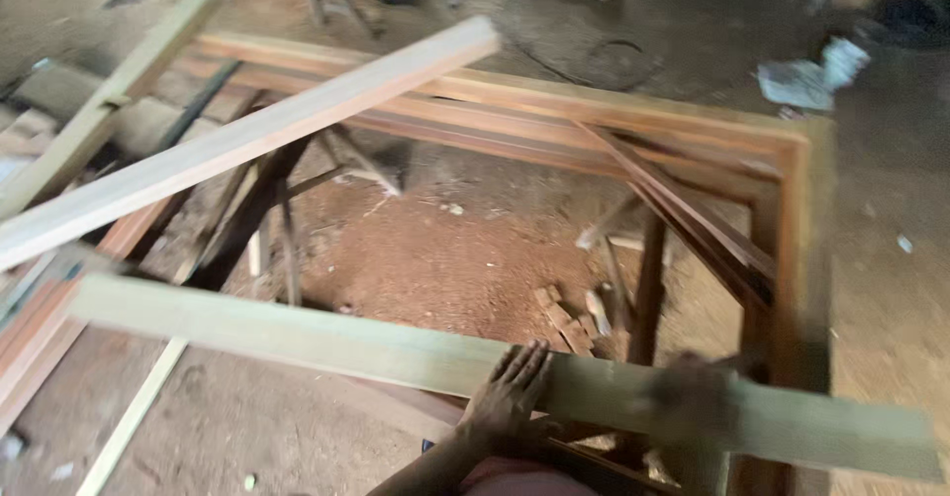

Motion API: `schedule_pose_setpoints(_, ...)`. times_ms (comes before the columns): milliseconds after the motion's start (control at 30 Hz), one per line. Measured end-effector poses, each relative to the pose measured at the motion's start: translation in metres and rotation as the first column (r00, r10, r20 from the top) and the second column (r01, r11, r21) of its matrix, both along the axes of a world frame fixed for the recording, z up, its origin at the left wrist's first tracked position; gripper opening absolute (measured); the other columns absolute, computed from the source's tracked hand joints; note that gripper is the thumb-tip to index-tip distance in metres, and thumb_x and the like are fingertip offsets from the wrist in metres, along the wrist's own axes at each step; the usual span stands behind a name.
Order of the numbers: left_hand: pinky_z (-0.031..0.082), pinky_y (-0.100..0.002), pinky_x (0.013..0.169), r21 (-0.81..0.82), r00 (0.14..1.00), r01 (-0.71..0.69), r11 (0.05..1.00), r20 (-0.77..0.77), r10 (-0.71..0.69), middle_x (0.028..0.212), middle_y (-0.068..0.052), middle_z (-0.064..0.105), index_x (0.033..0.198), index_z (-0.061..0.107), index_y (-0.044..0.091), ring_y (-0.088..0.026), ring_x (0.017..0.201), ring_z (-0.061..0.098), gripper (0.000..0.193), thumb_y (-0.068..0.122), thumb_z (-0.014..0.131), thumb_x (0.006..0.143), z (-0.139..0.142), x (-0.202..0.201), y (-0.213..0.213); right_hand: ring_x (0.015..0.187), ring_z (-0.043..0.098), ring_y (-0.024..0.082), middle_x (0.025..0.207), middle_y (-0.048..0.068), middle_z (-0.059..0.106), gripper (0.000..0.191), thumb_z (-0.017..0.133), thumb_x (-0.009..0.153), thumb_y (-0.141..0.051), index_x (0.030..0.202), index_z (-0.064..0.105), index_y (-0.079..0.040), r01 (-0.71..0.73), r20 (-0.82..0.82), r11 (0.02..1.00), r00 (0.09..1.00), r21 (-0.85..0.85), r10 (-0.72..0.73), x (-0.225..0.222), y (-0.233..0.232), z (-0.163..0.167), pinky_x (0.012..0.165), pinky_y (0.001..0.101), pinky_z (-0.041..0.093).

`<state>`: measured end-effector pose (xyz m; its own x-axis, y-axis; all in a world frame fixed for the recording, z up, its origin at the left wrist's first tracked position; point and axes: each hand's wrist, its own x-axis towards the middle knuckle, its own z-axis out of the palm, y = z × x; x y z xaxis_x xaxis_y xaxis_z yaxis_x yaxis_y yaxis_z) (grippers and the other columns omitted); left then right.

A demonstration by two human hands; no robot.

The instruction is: The person sands a wooden beam with a sanding block while it rests on a wooden frame.

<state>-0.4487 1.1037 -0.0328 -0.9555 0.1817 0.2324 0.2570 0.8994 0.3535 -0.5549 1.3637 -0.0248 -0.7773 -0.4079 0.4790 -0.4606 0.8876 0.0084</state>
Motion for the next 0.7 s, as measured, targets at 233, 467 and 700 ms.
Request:
schedule_pose_setpoints(233,0.036,-0.048,0.127,0.48,0.977,-0.181,0.858,-0.015,0.214,0.152,-0.029,0.056,0.152,0.051,-0.005,-0.045,0.147,0.049,0.063,0.023,0.063,0.097,0.028,0.054,-0.057,0.14,0.038,0.044,0.146,0.027,0.045,0.087,0.056,0.082,-0.066,0.138,0.049,0.0,-0.503,0.287,0.859,0.813,-0.095,0.507,0.057,-0.096,-0.017,0.114,0.0679,0.025)
schedule_pose_setpoints(467,0.029,-0.051,0.127,0.384,0.982,-0.165,0.909,-0.025,0.189,0.155,-0.03,0.051,0.15,0.048,-0.006,-0.043,0.148,0.046,0.079,0.037,0.068,0.087,0.032,0.094,-0.091,0.126,0.052,0.053,0.116,0.036,0.063,0.035,0.069,0.076,-0.042,0.107,0.061,-0.026,-0.171,-0.095,0.955,0.975,0.24,0.199,0.061,-0.092,0.028,0.11,0.0642,0.039)
schedule_pose_setpoints(700,0.02,-0.054,0.131,0.223,0.971,-0.216,0.951,-0.052,0.232,0.164,-0.025,0.043,0.157,0.041,-0.005,-0.038,0.156,0.039,0.09,0.023,0.059,0.074,-0.006,0.137,-0.139,0.155,0.018,0.039,0.165,0.023,0.017,0.092,0.041,0.096,-0.065,0.156,0.016,0.0,-0.462,0.516,0.883,0.738,-0.085,0.436,0.138,-0.231,-0.005,0.125,0.0493,0.011)
